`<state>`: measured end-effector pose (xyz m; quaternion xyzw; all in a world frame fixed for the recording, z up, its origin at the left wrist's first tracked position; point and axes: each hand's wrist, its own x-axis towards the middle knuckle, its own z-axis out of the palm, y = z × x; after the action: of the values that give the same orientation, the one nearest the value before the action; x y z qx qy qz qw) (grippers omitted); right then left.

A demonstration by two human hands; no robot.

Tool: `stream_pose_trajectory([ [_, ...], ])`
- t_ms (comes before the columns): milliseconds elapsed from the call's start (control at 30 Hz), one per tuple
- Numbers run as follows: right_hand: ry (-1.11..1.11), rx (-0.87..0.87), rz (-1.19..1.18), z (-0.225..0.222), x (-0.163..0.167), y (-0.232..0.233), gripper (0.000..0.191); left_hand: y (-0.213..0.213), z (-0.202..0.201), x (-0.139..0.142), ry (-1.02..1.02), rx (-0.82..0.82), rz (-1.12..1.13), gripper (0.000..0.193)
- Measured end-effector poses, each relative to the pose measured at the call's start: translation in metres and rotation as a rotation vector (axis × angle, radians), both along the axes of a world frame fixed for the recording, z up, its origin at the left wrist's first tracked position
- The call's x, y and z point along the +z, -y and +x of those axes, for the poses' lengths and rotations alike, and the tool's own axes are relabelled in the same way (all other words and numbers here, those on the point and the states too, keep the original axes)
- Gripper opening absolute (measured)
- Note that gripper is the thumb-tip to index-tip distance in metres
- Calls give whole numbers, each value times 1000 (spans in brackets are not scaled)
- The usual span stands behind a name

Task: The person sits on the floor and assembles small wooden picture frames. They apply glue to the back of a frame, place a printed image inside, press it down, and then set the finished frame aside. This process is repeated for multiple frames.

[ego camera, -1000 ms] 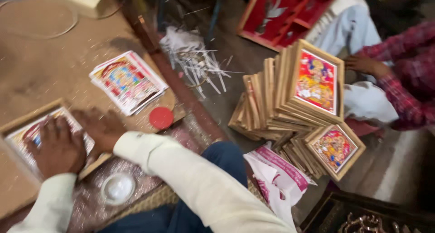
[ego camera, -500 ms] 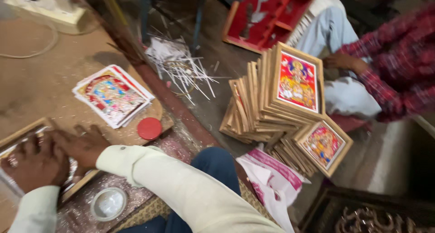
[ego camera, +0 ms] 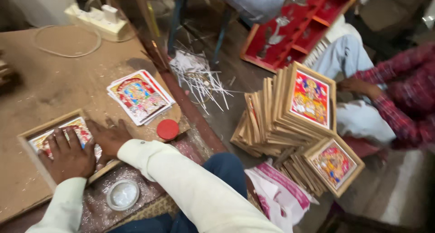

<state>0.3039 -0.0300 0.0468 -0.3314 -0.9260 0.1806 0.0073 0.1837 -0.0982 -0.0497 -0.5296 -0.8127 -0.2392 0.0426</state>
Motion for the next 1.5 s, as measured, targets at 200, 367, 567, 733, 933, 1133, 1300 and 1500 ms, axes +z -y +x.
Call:
stream_pose_trajectory([
  [200, -36, 21, -23, 9, 4, 0, 154, 7, 14, 7, -27, -125, 9, 71],
  [367, -3, 52, -116, 7, 25, 3, 141, -4, 2, 34, -112, -30, -331, 78],
  [567, -595, 114, -36, 43, 2, 9, 111, 57, -4, 37, -170, -157, -244, 38],
  [733, -803, -201, -707, 101, -62, 63, 100, 129, 27, -6, -3, -112, 148, 24],
  [933, -870, -326, -469, 134, -98, 74, 88, 133, 10, 16, -147, -7, 49, 13],
  [1133, -823, -295, -294, 142, -95, 71, 79, 158, 24, 69, -250, -9, 411, 27],
  [1300, -793, -277, -338, 141, -84, 88, 78, 216, -22, 178, -540, 128, 624, 20],
  [1500, -828, -291, -424, 148, -83, 88, 79, 279, -134, 325, -968, 414, 633, 20],
])
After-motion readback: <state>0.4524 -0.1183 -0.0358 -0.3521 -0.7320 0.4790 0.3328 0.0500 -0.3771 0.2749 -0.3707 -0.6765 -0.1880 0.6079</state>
